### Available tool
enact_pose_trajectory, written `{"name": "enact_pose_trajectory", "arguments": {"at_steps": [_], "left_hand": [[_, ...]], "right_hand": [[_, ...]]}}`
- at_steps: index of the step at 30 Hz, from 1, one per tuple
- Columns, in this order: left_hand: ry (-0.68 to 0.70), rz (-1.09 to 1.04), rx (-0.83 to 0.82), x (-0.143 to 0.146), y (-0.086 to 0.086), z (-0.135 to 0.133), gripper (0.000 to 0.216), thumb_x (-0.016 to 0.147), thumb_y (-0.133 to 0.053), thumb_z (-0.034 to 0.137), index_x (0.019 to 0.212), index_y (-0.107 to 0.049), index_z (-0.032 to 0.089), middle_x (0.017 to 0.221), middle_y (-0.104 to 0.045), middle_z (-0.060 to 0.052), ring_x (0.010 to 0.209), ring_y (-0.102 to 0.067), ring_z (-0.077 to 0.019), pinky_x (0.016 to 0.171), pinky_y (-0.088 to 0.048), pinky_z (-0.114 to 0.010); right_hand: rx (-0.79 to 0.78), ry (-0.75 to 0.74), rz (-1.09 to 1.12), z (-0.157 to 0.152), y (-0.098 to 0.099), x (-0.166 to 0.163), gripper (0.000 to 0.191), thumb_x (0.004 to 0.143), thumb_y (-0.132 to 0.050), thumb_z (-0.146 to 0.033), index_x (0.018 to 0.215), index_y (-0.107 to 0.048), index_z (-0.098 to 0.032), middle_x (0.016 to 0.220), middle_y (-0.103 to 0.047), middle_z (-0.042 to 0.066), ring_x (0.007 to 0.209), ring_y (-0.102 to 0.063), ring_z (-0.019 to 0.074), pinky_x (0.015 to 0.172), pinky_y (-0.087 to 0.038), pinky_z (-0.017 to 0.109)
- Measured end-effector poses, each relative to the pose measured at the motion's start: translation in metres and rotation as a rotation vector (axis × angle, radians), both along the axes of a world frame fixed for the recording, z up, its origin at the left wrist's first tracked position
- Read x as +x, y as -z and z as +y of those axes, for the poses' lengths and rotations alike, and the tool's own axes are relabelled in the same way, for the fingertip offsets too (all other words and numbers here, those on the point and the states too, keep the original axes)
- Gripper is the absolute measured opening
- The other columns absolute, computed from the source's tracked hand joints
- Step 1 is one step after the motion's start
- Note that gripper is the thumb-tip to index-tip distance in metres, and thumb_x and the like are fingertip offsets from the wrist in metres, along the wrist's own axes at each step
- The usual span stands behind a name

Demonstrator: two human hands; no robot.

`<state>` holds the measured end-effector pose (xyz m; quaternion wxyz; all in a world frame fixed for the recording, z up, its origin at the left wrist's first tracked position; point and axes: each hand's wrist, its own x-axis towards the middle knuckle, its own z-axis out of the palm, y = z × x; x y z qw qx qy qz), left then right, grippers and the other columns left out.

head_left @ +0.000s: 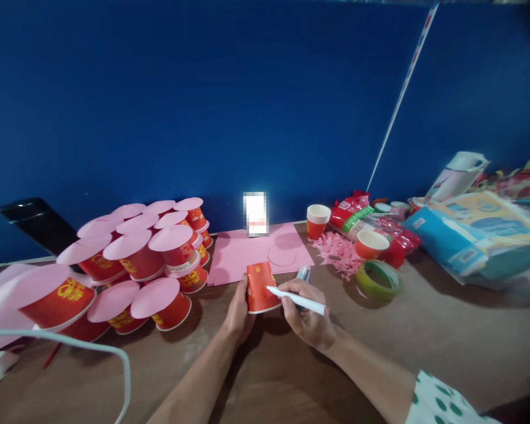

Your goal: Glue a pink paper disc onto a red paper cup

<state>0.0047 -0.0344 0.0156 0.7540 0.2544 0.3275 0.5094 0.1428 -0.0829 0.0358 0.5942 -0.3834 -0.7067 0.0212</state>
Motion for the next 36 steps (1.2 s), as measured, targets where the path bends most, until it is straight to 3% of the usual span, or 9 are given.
{"name": "enact_pose_trajectory", "arguments": {"at_steps": [14, 36], "left_hand": [[-0.056, -0.033, 0.004, -0.0003, -0.0009, -0.0015, 0.034, 0.075, -0.067, 0.044, 0.082, -0.069, 0.011, 0.078, -0.073, -0.007, 0.077, -0.068, -0.0203, 0.087, -0.051, -0.032], [-0.018, 0.007, 0.019, -0.0009, 0.004, -0.0014, 0.042, 0.069, -0.071, 0.049, 0.085, -0.067, 0.011, 0.086, -0.073, -0.008, 0.088, -0.067, -0.0233, 0.09, -0.049, -0.034]], "right_hand": [[-0.027, 0.029, 0.008, 0.0024, 0.0012, 0.0024, 0.013, 0.083, -0.052, -0.011, 0.09, -0.06, -0.018, 0.075, -0.067, 0.004, 0.068, -0.065, 0.0155, 0.065, -0.053, 0.026], [-0.024, 0.032, 0.016, 0.0035, 0.0023, 0.0017, 0.014, 0.083, -0.052, -0.01, 0.09, -0.06, -0.018, 0.076, -0.067, 0.004, 0.069, -0.065, 0.0152, 0.066, -0.053, 0.026]]}}
